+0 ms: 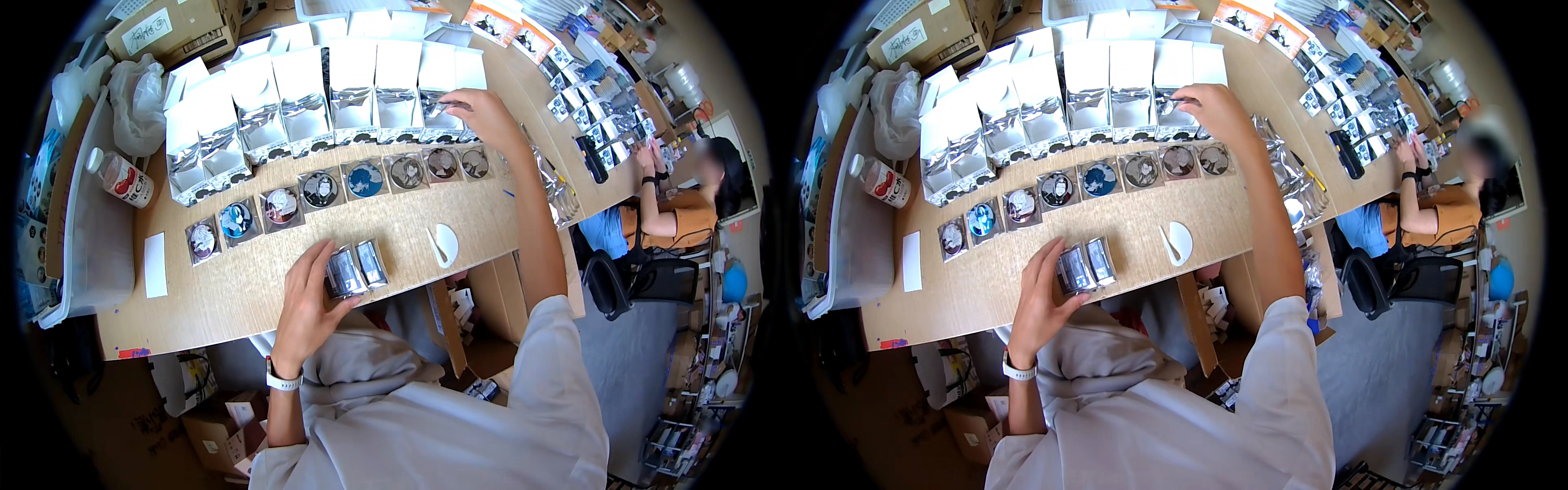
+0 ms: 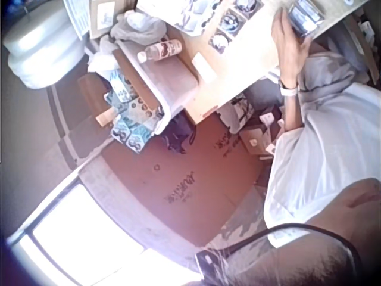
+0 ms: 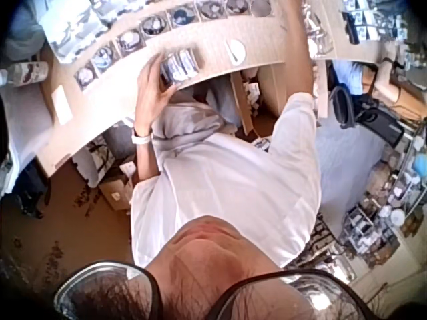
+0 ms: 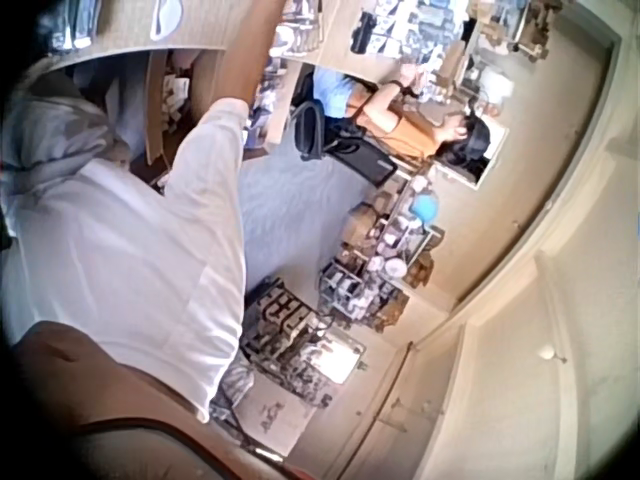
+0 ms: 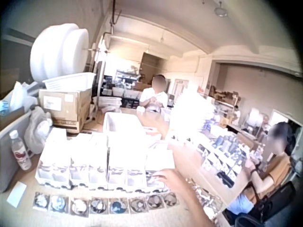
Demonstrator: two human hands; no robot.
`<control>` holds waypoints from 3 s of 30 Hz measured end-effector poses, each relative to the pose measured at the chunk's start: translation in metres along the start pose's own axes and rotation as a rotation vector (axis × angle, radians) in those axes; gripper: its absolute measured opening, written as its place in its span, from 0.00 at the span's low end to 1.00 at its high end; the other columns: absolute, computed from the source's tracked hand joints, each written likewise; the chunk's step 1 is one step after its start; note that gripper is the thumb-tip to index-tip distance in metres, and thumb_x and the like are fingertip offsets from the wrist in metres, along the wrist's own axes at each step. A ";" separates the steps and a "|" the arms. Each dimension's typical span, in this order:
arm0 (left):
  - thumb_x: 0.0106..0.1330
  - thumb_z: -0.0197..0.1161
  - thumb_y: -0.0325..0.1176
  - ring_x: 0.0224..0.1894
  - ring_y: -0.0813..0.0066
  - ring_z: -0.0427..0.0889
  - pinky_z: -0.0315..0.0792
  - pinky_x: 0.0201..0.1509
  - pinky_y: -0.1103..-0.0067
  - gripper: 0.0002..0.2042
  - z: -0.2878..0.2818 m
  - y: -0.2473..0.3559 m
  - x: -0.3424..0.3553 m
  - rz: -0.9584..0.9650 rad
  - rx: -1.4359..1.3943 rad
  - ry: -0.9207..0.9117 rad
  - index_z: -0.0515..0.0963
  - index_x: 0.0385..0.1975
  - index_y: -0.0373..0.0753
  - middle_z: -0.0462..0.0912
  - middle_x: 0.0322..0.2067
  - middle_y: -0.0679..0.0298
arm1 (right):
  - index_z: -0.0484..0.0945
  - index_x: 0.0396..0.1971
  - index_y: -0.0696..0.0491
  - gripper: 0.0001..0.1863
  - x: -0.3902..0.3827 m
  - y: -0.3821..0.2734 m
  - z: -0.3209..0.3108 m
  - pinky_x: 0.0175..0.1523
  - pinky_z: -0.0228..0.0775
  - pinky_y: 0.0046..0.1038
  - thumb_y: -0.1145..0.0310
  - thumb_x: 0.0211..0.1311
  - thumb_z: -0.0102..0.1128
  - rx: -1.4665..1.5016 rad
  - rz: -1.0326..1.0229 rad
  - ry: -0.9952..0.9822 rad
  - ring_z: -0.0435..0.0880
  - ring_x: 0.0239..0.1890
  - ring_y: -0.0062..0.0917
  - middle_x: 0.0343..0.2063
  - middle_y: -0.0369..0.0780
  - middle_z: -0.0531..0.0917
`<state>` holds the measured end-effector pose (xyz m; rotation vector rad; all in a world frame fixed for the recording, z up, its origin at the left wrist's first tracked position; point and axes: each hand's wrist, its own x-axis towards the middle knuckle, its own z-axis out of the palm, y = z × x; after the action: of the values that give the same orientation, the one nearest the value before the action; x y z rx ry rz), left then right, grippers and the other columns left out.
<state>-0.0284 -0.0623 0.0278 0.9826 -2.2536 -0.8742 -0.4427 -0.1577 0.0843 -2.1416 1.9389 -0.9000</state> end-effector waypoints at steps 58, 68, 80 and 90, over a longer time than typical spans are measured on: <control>0.49 0.82 0.29 0.54 0.54 0.83 0.80 0.56 0.67 0.36 0.009 0.002 -0.001 0.039 -0.218 0.334 0.74 0.62 0.33 0.81 0.54 0.50 | 0.84 0.50 0.57 0.14 -0.170 -0.237 0.061 0.32 0.73 0.20 0.78 0.65 0.67 0.542 0.432 0.099 0.82 0.29 0.15 0.34 0.40 0.88; 0.46 0.84 0.32 0.50 0.50 0.84 0.80 0.53 0.65 0.38 0.023 0.010 -0.004 0.169 -0.069 0.332 0.75 0.60 0.34 0.82 0.51 0.50 | 0.82 0.49 0.60 0.13 -0.159 -0.232 0.087 0.37 0.75 0.21 0.80 0.66 0.64 0.655 0.439 0.278 0.82 0.29 0.15 0.29 0.39 0.87; 0.46 0.83 0.29 0.50 0.49 0.83 0.80 0.52 0.64 0.38 0.023 0.018 0.001 0.198 -0.050 0.365 0.73 0.61 0.33 0.82 0.51 0.49 | 0.81 0.51 0.62 0.13 -0.157 -0.231 0.088 0.39 0.76 0.19 0.80 0.68 0.63 0.755 0.474 0.349 0.81 0.31 0.13 0.29 0.38 0.86; 0.49 0.80 0.30 0.51 0.52 0.82 0.79 0.52 0.65 0.34 0.031 0.030 -0.009 0.279 0.015 0.308 0.74 0.59 0.31 0.81 0.51 0.52 | 0.81 0.52 0.62 0.13 -0.155 -0.226 0.095 0.43 0.74 0.17 0.79 0.70 0.63 0.741 0.460 0.405 0.82 0.37 0.11 0.36 0.36 0.87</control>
<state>-0.0575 -0.0289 0.0276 0.7279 -2.0681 -0.5453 -0.1998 -0.0008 0.0571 -1.1100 1.7171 -1.6830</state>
